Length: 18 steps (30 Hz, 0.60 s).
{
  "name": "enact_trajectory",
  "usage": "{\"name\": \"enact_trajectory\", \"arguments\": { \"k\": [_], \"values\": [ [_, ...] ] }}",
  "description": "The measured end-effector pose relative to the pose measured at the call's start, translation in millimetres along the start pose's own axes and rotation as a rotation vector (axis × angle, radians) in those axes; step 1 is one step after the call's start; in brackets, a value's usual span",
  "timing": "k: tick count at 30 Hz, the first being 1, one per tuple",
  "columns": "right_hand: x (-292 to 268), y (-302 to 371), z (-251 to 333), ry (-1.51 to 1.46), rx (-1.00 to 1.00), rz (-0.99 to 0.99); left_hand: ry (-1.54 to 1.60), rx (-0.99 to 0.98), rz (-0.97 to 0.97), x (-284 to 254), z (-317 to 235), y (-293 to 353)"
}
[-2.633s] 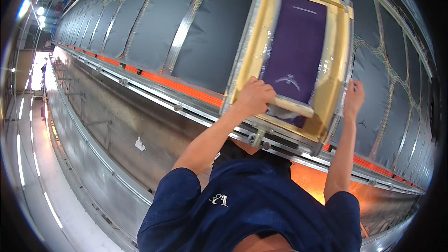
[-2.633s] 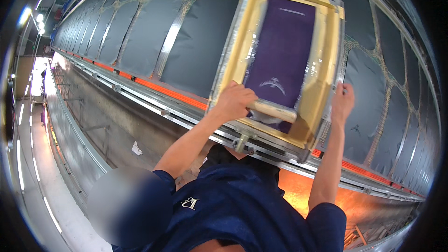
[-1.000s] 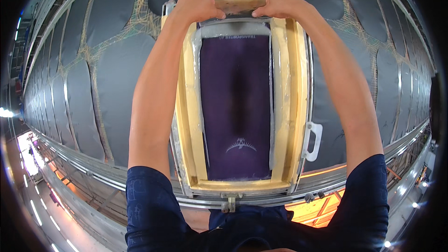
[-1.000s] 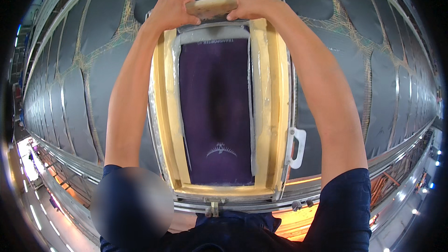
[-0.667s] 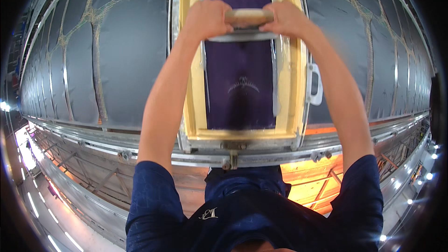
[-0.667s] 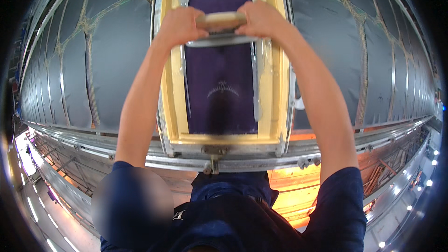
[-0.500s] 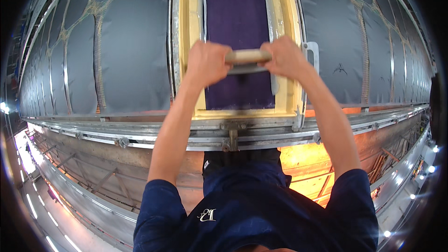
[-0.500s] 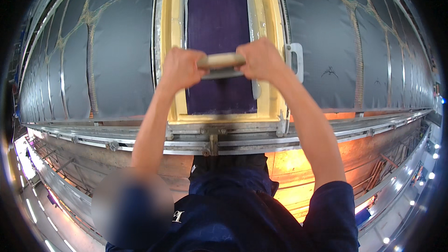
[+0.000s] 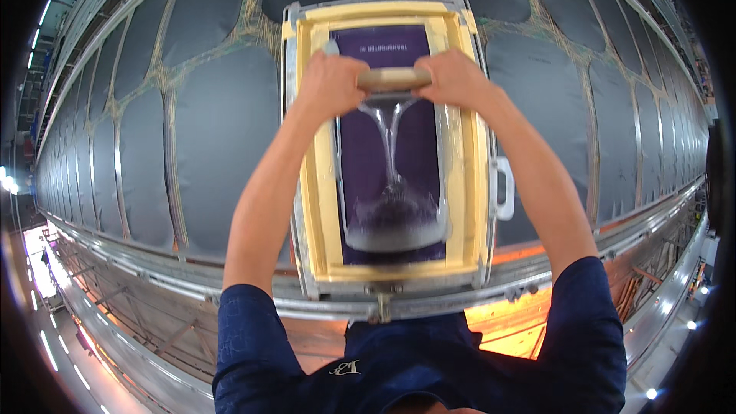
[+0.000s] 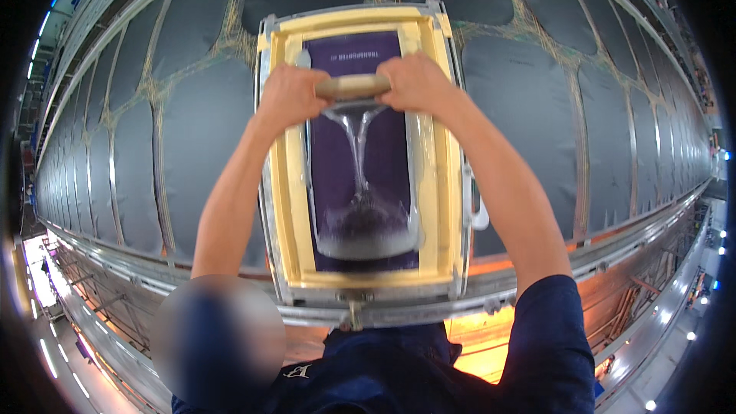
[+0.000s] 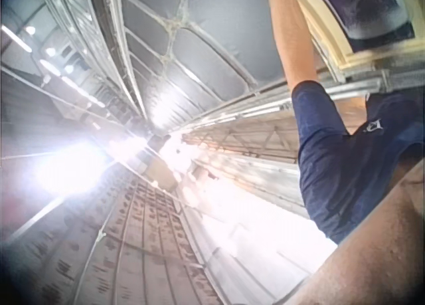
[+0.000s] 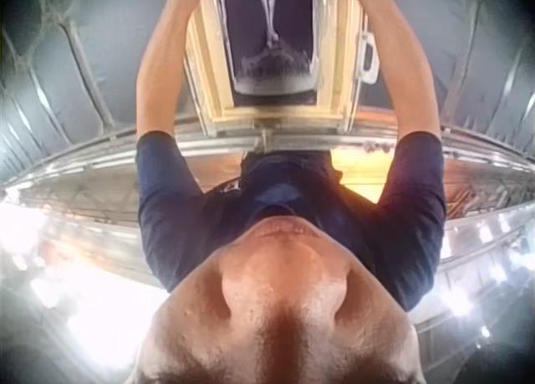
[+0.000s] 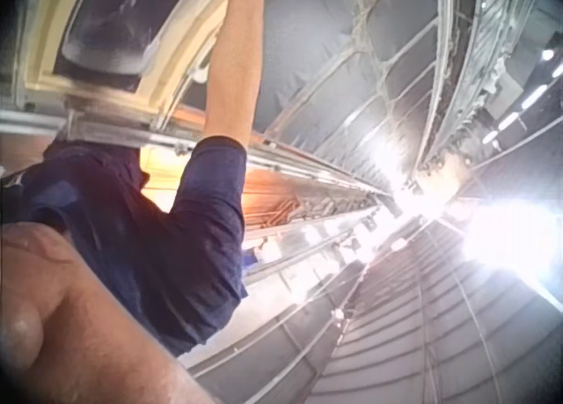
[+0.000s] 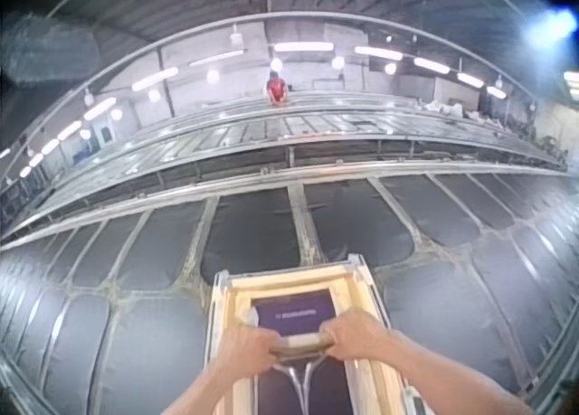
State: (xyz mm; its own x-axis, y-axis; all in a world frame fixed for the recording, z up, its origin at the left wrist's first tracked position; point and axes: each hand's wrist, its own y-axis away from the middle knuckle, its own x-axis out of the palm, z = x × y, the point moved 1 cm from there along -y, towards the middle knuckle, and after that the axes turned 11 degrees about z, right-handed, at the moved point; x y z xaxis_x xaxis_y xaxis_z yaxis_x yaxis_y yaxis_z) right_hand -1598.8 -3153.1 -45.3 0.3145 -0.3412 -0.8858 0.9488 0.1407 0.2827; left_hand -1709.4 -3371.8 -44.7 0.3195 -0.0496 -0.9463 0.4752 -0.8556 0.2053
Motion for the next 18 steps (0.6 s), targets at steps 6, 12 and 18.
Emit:
{"name": "enact_trajectory", "arguments": {
  "k": [6,12,18],
  "values": [
    [-65,-121,-84,-0.018,0.043,0.050,-0.024,-0.058,0.037,-45,67,-133],
    [-70,-153,-114,-0.007,0.025,0.068,0.005,-0.067,0.019,-39,90,-177],
    [-59,-137,-96,0.131,-0.033,0.018,0.057,-0.087,-0.014,-24,88,-152]
  ]
}}
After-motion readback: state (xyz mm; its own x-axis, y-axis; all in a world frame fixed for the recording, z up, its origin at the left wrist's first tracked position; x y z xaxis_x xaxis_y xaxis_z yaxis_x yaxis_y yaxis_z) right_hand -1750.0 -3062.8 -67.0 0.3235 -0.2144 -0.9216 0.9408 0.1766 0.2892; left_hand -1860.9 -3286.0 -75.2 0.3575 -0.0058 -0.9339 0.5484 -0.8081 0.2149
